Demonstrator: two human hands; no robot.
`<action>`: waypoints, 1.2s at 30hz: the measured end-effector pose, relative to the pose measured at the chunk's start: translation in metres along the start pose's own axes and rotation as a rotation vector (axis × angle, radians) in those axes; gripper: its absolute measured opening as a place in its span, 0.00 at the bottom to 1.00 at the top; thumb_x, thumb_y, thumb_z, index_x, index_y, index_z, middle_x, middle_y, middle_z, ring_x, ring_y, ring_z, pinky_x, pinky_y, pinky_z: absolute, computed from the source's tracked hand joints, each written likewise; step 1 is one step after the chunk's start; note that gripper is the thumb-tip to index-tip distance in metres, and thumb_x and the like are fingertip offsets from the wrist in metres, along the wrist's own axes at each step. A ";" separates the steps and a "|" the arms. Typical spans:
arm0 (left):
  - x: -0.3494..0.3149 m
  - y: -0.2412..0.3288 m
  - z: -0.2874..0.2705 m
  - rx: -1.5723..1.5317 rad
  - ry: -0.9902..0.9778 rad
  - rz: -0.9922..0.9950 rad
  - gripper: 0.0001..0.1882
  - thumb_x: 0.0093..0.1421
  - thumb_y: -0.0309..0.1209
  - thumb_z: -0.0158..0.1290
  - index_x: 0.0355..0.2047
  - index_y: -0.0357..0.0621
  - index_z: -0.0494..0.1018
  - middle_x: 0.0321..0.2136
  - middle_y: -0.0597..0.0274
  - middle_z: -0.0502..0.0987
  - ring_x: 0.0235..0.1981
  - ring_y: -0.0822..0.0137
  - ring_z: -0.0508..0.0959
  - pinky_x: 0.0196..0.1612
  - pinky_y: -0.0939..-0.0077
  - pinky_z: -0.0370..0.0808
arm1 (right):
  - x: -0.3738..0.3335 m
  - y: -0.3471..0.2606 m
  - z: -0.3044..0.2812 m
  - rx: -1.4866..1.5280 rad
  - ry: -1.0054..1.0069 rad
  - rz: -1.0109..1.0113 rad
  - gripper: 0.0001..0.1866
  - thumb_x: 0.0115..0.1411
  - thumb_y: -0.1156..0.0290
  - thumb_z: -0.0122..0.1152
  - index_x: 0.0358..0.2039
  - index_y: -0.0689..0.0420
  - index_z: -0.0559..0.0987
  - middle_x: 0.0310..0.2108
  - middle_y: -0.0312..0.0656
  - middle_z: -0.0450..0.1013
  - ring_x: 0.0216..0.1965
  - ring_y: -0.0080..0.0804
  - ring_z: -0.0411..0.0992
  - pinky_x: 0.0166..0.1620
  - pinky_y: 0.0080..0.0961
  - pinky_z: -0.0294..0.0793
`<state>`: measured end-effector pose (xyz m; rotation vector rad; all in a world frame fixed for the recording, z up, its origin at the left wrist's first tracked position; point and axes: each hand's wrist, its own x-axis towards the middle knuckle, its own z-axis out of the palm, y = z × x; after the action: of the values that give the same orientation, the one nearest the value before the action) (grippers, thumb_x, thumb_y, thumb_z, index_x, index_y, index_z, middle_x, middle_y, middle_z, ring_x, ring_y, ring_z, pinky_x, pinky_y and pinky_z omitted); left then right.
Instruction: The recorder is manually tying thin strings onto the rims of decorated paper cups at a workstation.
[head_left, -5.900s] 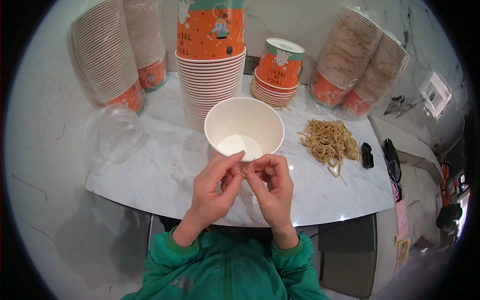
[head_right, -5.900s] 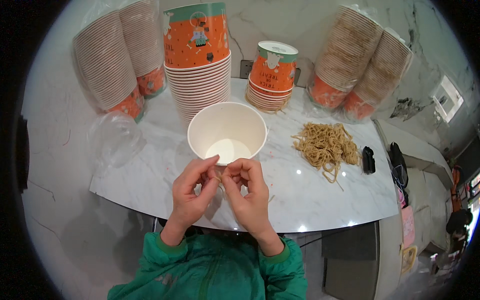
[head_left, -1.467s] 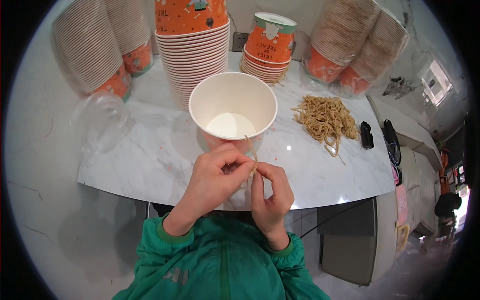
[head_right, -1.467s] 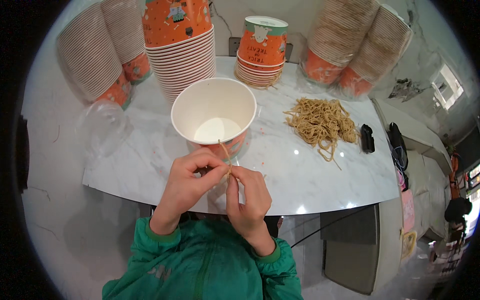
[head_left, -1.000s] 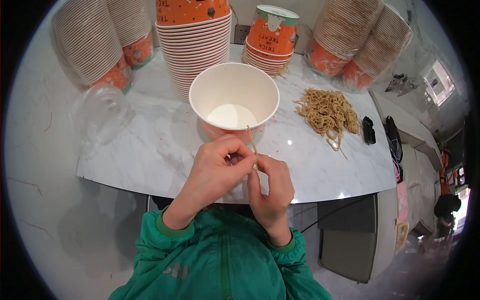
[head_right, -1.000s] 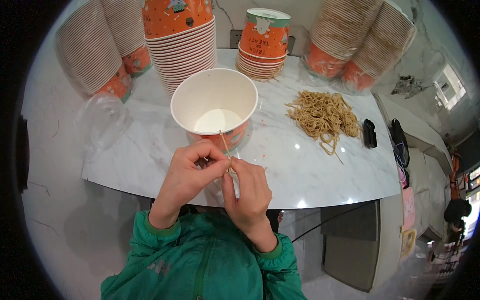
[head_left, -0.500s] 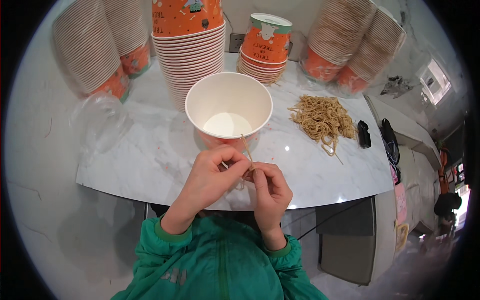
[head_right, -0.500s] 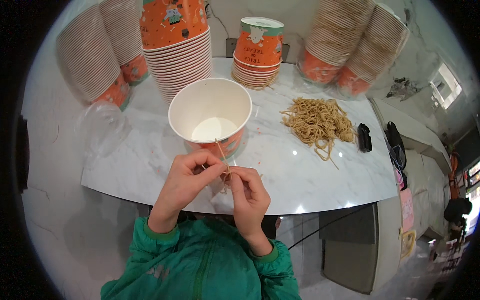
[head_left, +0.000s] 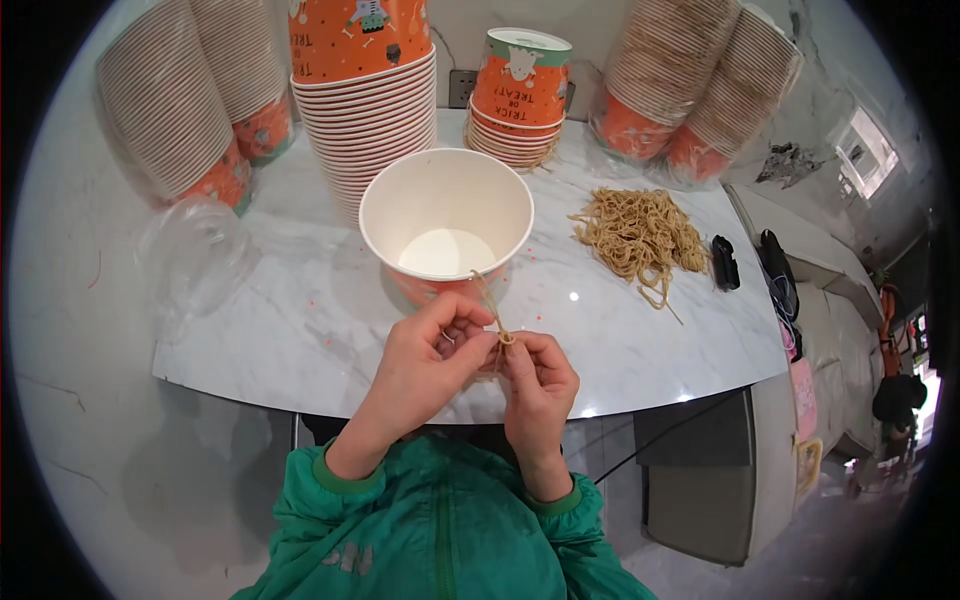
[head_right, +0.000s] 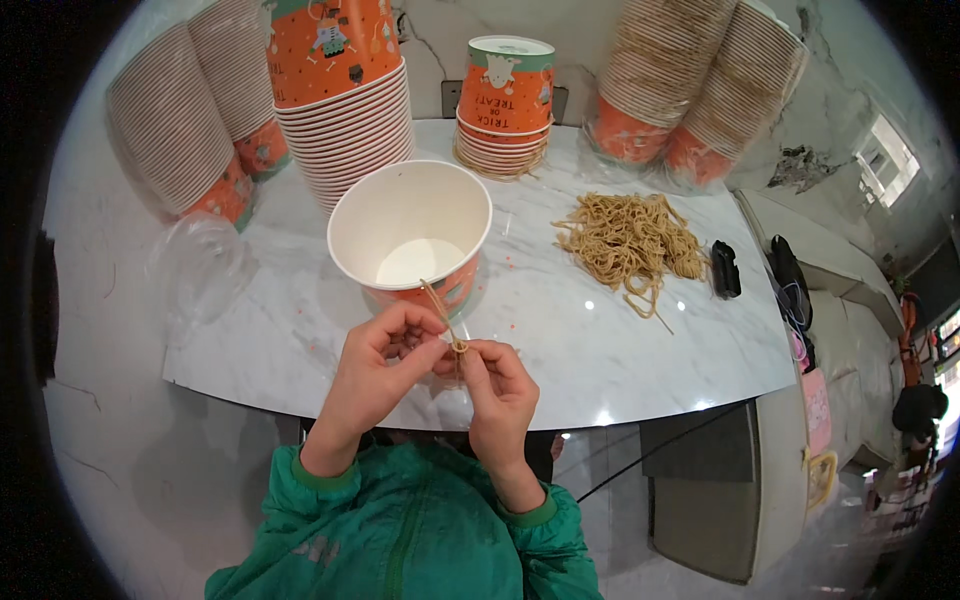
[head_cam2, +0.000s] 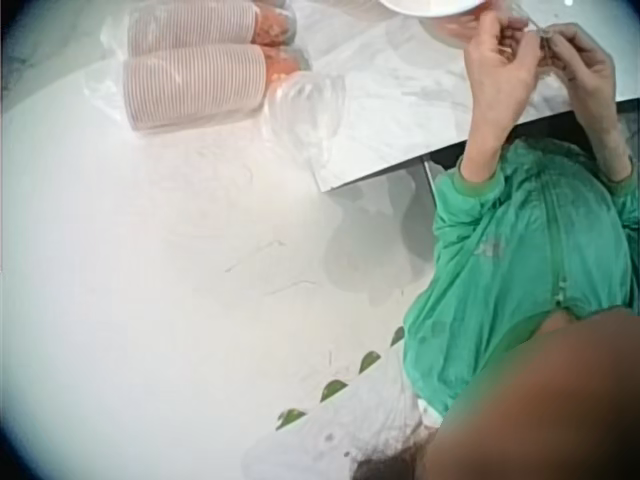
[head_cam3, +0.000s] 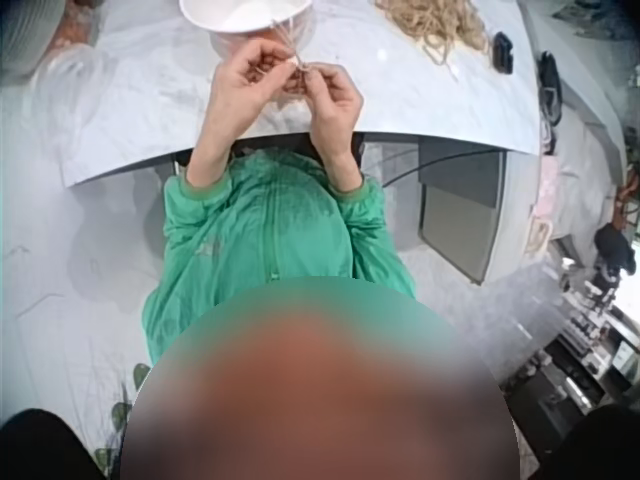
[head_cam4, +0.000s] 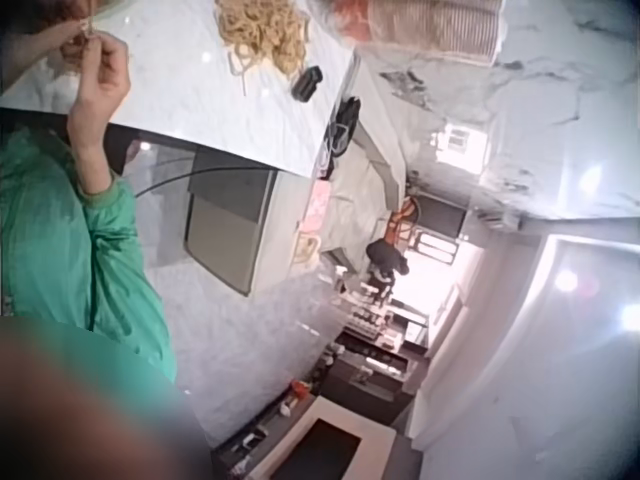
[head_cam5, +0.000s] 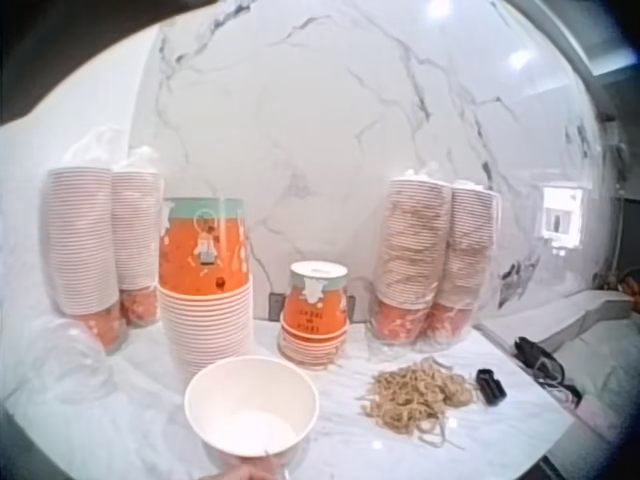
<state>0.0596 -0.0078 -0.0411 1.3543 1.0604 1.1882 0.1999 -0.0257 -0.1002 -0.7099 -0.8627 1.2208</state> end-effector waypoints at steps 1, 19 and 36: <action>0.000 0.000 0.001 -0.013 0.014 -0.009 0.09 0.64 0.26 0.59 0.42 0.32 0.77 0.29 0.65 0.79 0.30 0.78 0.79 0.34 0.83 0.77 | -0.001 0.000 0.000 -0.009 -0.006 -0.007 0.08 0.71 0.77 0.55 0.44 0.68 0.77 0.39 0.45 0.80 0.40 0.30 0.80 0.47 0.27 0.80; 0.002 -0.006 0.003 -0.299 0.007 -0.161 0.05 0.63 0.24 0.60 0.33 0.33 0.80 0.27 0.63 0.81 0.28 0.77 0.78 0.32 0.82 0.74 | -0.005 -0.014 -0.001 -0.108 -0.161 -0.055 0.09 0.68 0.79 0.55 0.46 0.70 0.77 0.38 0.45 0.80 0.43 0.32 0.81 0.50 0.28 0.79; -0.008 -0.011 -0.003 0.004 0.128 0.009 0.05 0.63 0.24 0.59 0.34 0.33 0.79 0.25 0.65 0.79 0.24 0.78 0.74 0.26 0.81 0.69 | -0.007 -0.006 0.002 -0.228 -0.165 0.064 0.10 0.72 0.74 0.54 0.45 0.67 0.79 0.28 0.36 0.77 0.27 0.16 0.70 0.31 0.14 0.67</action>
<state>0.0559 -0.0142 -0.0528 1.3010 1.1486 1.2940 0.2005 -0.0337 -0.0954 -0.8328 -1.1360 1.2628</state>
